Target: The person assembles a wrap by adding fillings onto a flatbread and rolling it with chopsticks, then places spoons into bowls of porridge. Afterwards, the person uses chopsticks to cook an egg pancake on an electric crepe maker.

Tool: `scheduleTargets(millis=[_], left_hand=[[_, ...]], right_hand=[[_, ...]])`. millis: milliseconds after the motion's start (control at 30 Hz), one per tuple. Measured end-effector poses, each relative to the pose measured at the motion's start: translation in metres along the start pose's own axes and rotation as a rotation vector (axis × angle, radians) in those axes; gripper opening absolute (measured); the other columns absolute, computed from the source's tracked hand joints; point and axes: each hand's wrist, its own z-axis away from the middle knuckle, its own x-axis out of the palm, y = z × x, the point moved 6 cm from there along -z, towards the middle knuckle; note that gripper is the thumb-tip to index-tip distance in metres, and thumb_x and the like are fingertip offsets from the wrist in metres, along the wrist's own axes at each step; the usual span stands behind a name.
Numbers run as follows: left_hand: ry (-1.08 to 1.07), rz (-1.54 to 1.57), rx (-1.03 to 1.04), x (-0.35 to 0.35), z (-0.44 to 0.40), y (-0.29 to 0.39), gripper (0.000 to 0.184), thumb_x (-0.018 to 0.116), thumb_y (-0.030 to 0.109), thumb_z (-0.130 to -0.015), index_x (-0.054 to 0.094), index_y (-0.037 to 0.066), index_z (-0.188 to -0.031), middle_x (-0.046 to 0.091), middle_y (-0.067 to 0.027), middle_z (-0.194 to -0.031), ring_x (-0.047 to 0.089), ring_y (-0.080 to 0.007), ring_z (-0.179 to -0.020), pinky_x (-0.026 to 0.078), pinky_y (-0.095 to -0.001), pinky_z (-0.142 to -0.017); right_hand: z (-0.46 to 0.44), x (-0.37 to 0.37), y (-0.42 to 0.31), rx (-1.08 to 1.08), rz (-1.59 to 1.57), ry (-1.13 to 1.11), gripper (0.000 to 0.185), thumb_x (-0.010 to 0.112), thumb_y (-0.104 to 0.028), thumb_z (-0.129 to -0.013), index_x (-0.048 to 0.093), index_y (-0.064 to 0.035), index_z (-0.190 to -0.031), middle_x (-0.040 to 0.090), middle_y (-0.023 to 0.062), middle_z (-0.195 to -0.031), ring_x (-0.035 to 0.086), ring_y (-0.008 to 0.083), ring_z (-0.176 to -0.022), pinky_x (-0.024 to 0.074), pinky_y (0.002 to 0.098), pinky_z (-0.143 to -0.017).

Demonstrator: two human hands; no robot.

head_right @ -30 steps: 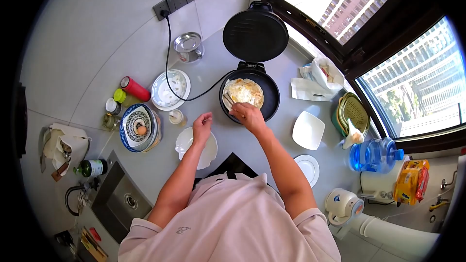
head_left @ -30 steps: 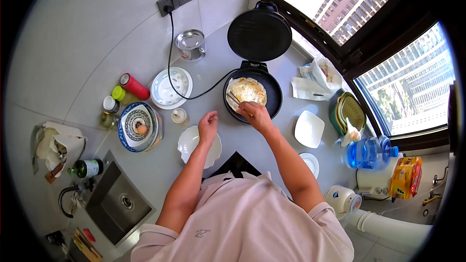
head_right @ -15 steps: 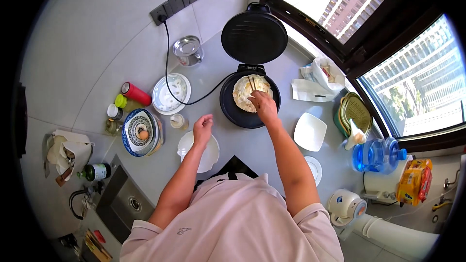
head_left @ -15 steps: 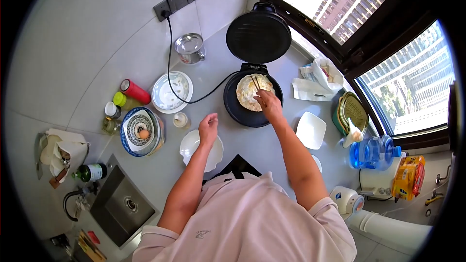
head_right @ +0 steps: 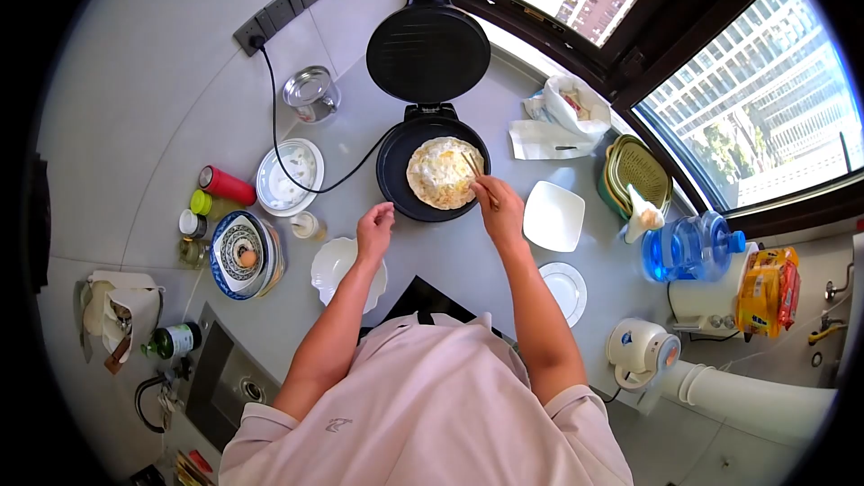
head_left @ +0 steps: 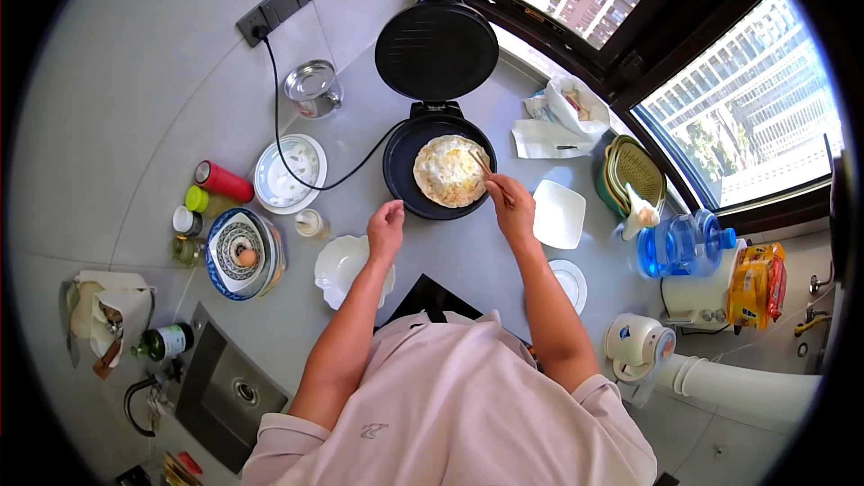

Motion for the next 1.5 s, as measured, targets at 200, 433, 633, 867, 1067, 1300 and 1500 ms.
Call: scheduleTargets(millis=[200, 433, 633, 867, 1067, 1300, 1500], left_hand=[[-0.013, 0.017, 0.041, 0.008, 0.002, -0.003, 0.020, 0.064, 0.012, -0.101, 0.072, 0.005, -0.118, 0.072, 0.0004, -0.097, 0.064, -0.0082, -0.085, 0.051, -0.0243, -0.073], [-0.035, 0.011, 0.044, 0.010, 0.007, -0.003, 0.020, 0.064, 0.013, -0.102, 0.073, 0.007, -0.119, 0.071, 0.0025, -0.098, 0.062, -0.0069, -0.082, 0.051, -0.0233, -0.068], [-0.032, -0.028, 0.014, 0.006, 0.014, 0.000, 0.022, 0.064, 0.012, -0.102, 0.072, 0.006, -0.120, 0.072, 0.0008, -0.102, 0.063, -0.0075, -0.084, 0.051, -0.0238, -0.069], [-0.088, -0.007, -0.011, 0.024, 0.017, 0.012, 0.021, 0.065, 0.011, -0.100, 0.072, 0.001, -0.117, 0.076, -0.0059, -0.105, 0.070, -0.0130, -0.096, 0.055, -0.0278, -0.088], [-0.281, -0.034, 0.035, 0.083, 0.039, 0.001, 0.023, 0.067, 0.012, -0.098, 0.072, 0.002, -0.118, 0.077, -0.0073, -0.104, 0.071, -0.0139, -0.093, 0.055, -0.0289, -0.085], [-0.595, -0.136, -0.073, 0.181, 0.118, -0.017, 0.025, 0.066, 0.015, -0.097, 0.072, 0.002, -0.118, 0.077, -0.0095, -0.106, 0.072, -0.0182, -0.094, 0.056, -0.0327, -0.086], [-0.689, -0.328, 0.009, 0.248, 0.178, -0.035, 0.040, 0.069, 0.016, -0.092, 0.066, 0.000, -0.129, 0.075, -0.0156, -0.113, 0.073, -0.0256, -0.103, 0.057, -0.0377, -0.091]], right_hand=[[0.051, 0.002, -0.006, -0.013, -0.030, -0.066, 0.017, 0.079, -0.017, -0.092, 0.072, -0.0035, -0.100, 0.073, 0.0129, -0.091, 0.070, 0.0308, -0.081, 0.0556, 0.0374, -0.073], [0.046, 0.007, -0.030, -0.039, -0.091, -0.058, 0.016, 0.078, -0.018, -0.092, 0.074, -0.0042, -0.099, 0.075, 0.0130, -0.095, 0.071, 0.0304, -0.082, 0.0561, 0.0372, -0.073], [0.055, 0.003, -0.025, -0.029, -0.030, -0.123, 0.015, 0.078, -0.017, -0.092, 0.074, -0.0044, -0.099, 0.074, 0.0125, -0.093, 0.071, 0.0296, -0.083, 0.0556, 0.0373, -0.072], [0.063, -0.006, -0.026, 0.038, -0.103, -0.093, 0.014, 0.077, -0.013, -0.093, 0.075, -0.0031, -0.102, 0.075, 0.0119, -0.097, 0.071, 0.0261, -0.084, 0.0558, 0.0339, -0.076], [0.104, -0.041, -0.017, 0.256, -0.217, 0.069, 0.017, 0.074, -0.013, -0.098, 0.075, -0.0006, -0.109, 0.077, 0.0070, -0.104, 0.066, 0.0120, -0.090, 0.0539, 0.0261, -0.082], [0.191, -0.111, 0.036, 0.511, -0.431, 0.429, 0.026, 0.068, -0.021, -0.103, 0.074, 0.0024, -0.112, 0.075, 0.0089, -0.105, 0.070, 0.0153, -0.094, 0.0569, 0.0275, -0.084], [0.243, -0.170, 0.068, 0.545, -0.526, 0.561, 0.025, 0.069, -0.021, -0.103, 0.075, 0.0018, -0.111, 0.075, 0.0079, -0.102, 0.070, 0.0141, -0.094, 0.0593, 0.0287, -0.083]])
